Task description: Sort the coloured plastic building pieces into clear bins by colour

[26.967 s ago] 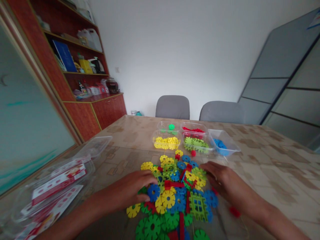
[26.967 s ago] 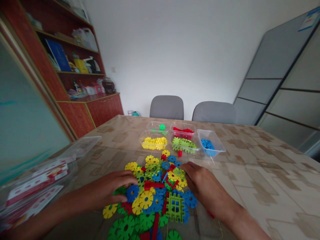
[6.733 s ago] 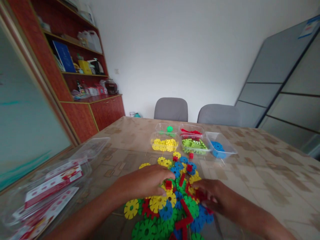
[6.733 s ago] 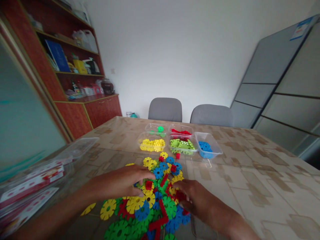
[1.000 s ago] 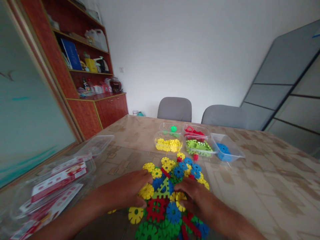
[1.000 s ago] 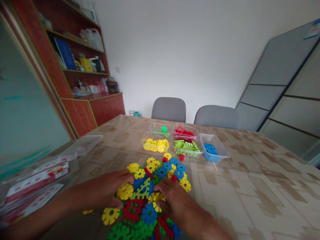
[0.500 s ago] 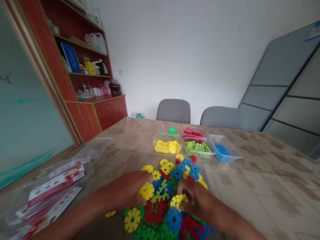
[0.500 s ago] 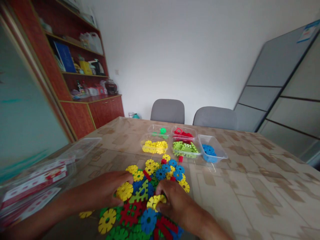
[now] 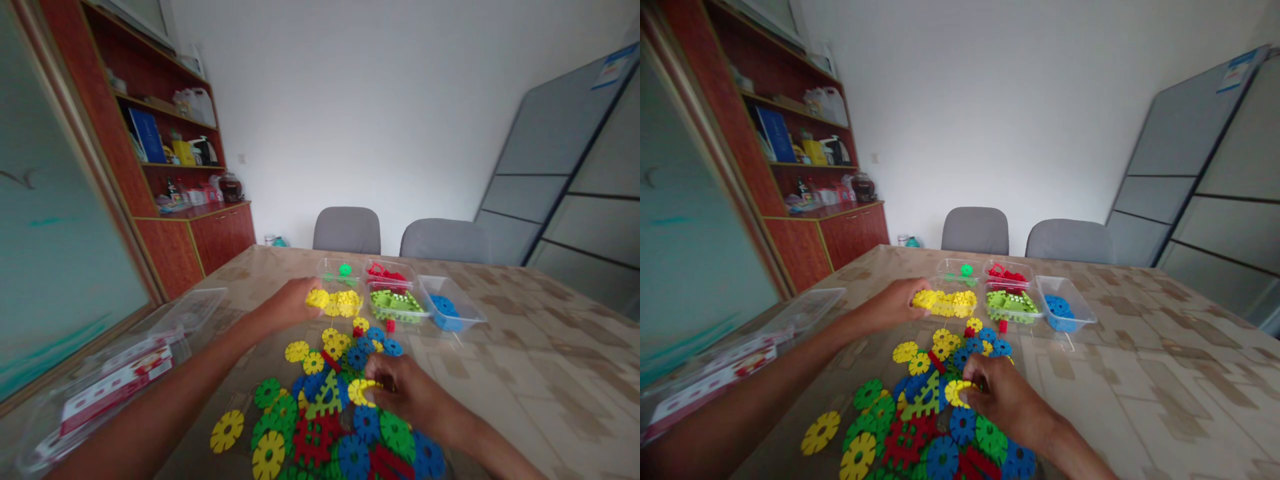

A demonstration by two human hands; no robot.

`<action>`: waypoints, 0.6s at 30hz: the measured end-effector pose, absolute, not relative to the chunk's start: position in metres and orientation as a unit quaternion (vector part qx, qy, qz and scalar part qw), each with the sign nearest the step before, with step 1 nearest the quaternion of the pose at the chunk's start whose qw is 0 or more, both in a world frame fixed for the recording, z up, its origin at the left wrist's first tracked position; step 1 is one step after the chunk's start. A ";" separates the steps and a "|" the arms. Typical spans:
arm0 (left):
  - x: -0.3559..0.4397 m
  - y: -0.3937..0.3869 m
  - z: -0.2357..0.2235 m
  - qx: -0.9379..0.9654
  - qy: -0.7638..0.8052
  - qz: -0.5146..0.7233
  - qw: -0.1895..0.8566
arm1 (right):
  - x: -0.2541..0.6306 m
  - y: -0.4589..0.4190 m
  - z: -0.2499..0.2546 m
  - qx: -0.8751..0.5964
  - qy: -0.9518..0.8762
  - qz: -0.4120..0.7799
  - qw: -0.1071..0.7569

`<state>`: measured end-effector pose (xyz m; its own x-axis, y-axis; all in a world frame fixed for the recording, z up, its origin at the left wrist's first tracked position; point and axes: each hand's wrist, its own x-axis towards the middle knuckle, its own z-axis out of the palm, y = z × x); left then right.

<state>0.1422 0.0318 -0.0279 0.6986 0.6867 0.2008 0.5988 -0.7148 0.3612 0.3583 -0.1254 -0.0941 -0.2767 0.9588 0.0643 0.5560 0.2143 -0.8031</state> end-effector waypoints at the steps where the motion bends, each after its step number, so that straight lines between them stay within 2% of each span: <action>1: 0.151 0.043 -0.026 0.910 0.358 0.168 0.129 | 0.358 -0.126 -0.094 -0.526 -0.722 0.341 0.293; 5: 0.173 0.067 -0.027 0.904 0.375 0.173 0.114 | 0.362 -0.129 -0.092 -0.535 -0.714 0.338 0.299; 9: 0.156 0.050 -0.033 0.905 0.378 0.161 0.109 | 0.369 -0.128 -0.090 -0.534 -0.705 0.331 0.328; 14: 0.074 -0.005 -0.051 0.905 0.401 0.078 0.120 | 0.379 -0.116 -0.088 -0.551 -0.687 0.295 0.370; 18: -0.001 -0.043 -0.087 0.877 0.465 -0.002 0.120 | 0.383 -0.085 -0.078 -0.580 -0.666 0.253 0.396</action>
<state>-0.0009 -0.0426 -0.0866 0.5674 0.8153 -0.1154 0.8163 -0.5386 0.2087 0.3825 -0.0849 -0.0778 -0.0140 0.9724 0.2327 0.5720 0.1987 -0.7958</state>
